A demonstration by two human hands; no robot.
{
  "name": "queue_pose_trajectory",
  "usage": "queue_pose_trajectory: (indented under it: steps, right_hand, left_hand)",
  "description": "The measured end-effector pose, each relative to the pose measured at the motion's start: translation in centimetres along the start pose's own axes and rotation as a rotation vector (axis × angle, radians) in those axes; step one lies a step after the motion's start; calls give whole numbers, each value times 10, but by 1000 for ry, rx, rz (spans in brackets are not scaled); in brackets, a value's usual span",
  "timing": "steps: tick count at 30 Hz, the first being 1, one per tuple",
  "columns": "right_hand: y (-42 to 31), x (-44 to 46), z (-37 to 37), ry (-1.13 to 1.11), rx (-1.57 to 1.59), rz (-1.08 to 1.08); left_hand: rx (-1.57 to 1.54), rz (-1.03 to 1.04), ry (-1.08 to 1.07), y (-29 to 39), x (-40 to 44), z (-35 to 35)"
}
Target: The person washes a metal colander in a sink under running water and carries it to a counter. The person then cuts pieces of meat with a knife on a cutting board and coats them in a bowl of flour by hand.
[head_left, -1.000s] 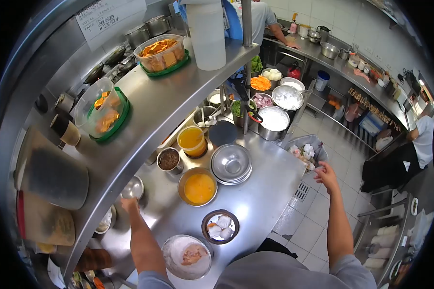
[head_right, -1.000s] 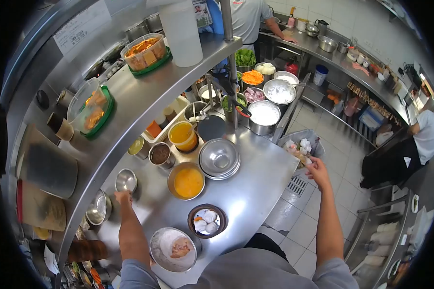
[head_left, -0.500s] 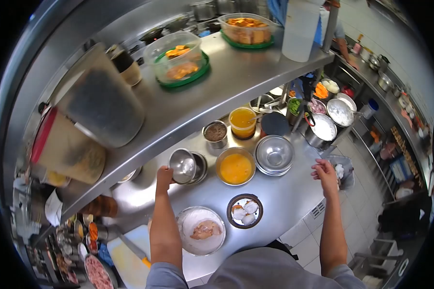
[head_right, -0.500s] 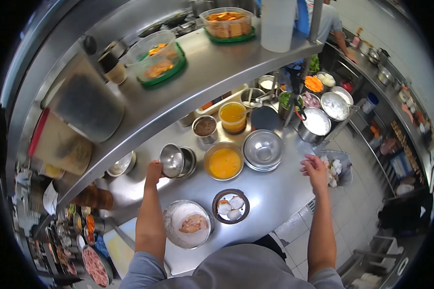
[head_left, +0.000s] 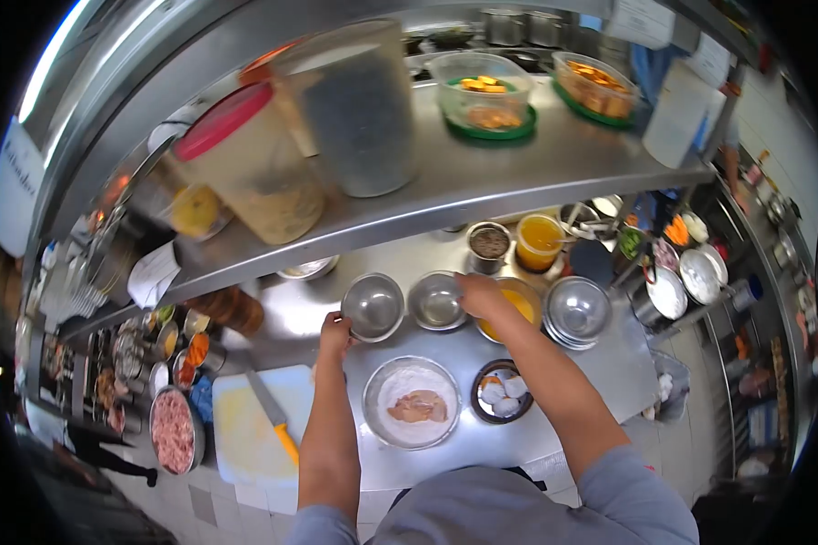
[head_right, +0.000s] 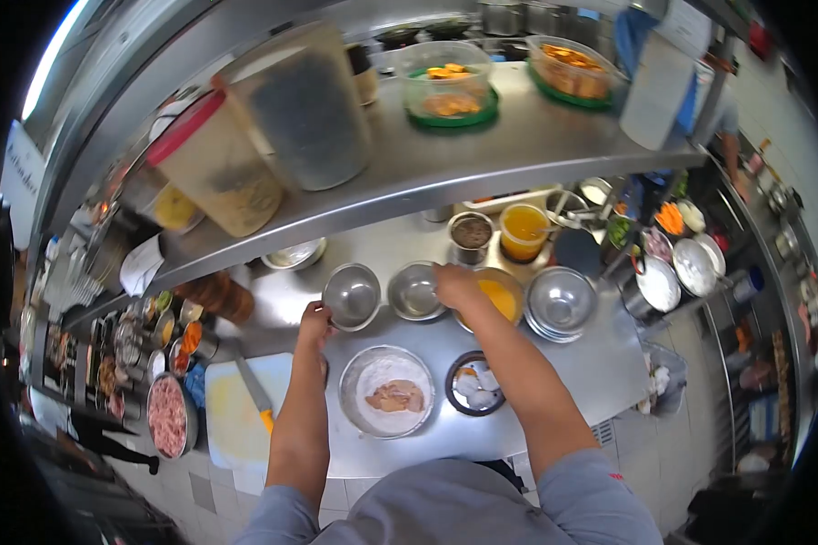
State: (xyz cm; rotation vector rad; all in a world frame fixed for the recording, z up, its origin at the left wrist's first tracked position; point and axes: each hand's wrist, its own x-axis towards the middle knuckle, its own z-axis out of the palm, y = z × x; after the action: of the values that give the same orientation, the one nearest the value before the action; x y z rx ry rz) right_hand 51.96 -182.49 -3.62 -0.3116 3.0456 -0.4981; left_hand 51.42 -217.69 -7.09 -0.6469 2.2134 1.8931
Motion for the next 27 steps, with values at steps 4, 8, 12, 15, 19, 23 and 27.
queue_pose_trajectory:
  steps: [4, 8, 12, 15, 19, 23, 27]
  right_hand:
    - [-9, 39, 35, -108, -267, 88]
    - [-16, 57, 41, 53, -293, 121]
    - [-25, 63, 50, -76, -72, 113]
    - [-31, 57, 61, -90, 72, 134]
    - [-30, 38, 33, -133, 213, 157]
    - [23, 4, -11, 145, 400, 93]
    - [110, -101, -73, 620, 160, 501]
  left_hand:
    - [-211, 19, 114, -24, -23, -37]
    - [-354, -3, 12, -50, -24, -70]
    - [-483, -38, -31, -44, -33, -67]
    - [-492, 3, -91, -34, -24, -47]
    - [-259, 1, -146, -9, -26, 5]
    - [-10, 24, -167, -12, -16, 42]
    - [266, -12, -133, -25, -4, 62]
